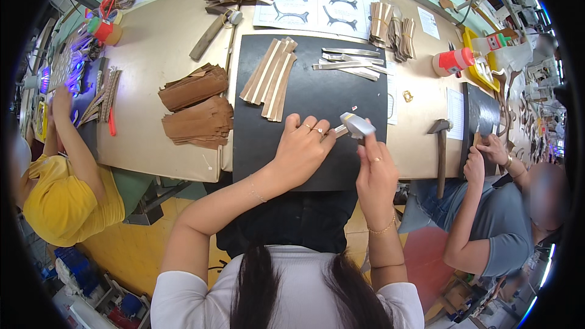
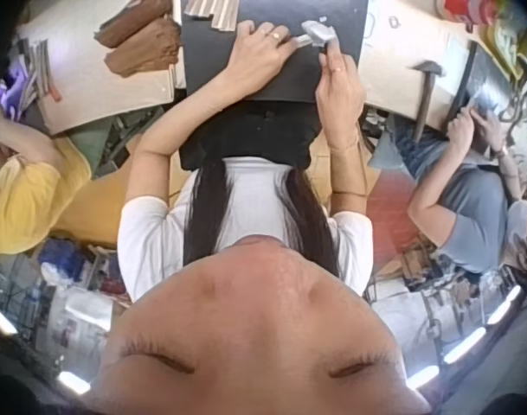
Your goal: The person repeatedly smooths the edges of thin leather strips using a small metal tool on a black mat. They pick up each strip, run the tool along its length, and place it back on the table. Other workers are visible in the background performing similar tasks.
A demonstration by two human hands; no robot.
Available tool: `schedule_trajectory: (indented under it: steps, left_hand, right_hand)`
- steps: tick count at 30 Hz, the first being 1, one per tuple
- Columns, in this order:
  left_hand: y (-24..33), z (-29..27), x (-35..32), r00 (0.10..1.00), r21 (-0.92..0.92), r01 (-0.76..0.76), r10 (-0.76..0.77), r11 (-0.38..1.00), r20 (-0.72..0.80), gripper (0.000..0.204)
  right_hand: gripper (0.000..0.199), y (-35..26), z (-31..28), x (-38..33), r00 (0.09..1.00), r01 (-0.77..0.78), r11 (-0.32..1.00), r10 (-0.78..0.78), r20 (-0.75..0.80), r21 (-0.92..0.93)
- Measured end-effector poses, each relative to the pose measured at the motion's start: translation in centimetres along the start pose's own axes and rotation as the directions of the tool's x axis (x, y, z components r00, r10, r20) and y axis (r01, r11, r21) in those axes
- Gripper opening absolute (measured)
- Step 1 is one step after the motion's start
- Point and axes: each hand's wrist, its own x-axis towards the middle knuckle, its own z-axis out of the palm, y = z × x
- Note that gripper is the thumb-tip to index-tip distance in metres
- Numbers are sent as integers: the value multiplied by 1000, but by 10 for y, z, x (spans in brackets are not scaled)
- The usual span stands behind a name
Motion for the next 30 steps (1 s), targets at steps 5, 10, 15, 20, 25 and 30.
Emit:
schedule_trajectory:
  steps: [5,10,15,20,25,30]
  left_hand:
    - [-4,2,0,970,-322,239,-239,916,40,15]
    - [-6,0,0,998,-147,61,-62,987,-4,15]
    - [-2,-4,2,1000,4,-21,21,1000,22,14]
    - [3,-7,0,997,73,-56,52,996,55,15]
    - [3,-4,-5,997,-60,75,-75,995,-4,15]
    - [-10,-8,-10,985,-285,172,-172,943,27,16]
  right_hand:
    - [45,9,1,3,986,0,982,32,165,-191]
    - [45,11,0,4,994,-8,996,18,104,-92]
    - [46,4,1,4,997,33,999,-30,73,-33]
    - [48,4,-4,2,992,4,996,7,126,-88]
    - [48,2,6,-4,985,5,987,23,172,-162]
    - [49,4,0,-2,983,35,988,-7,183,-151]
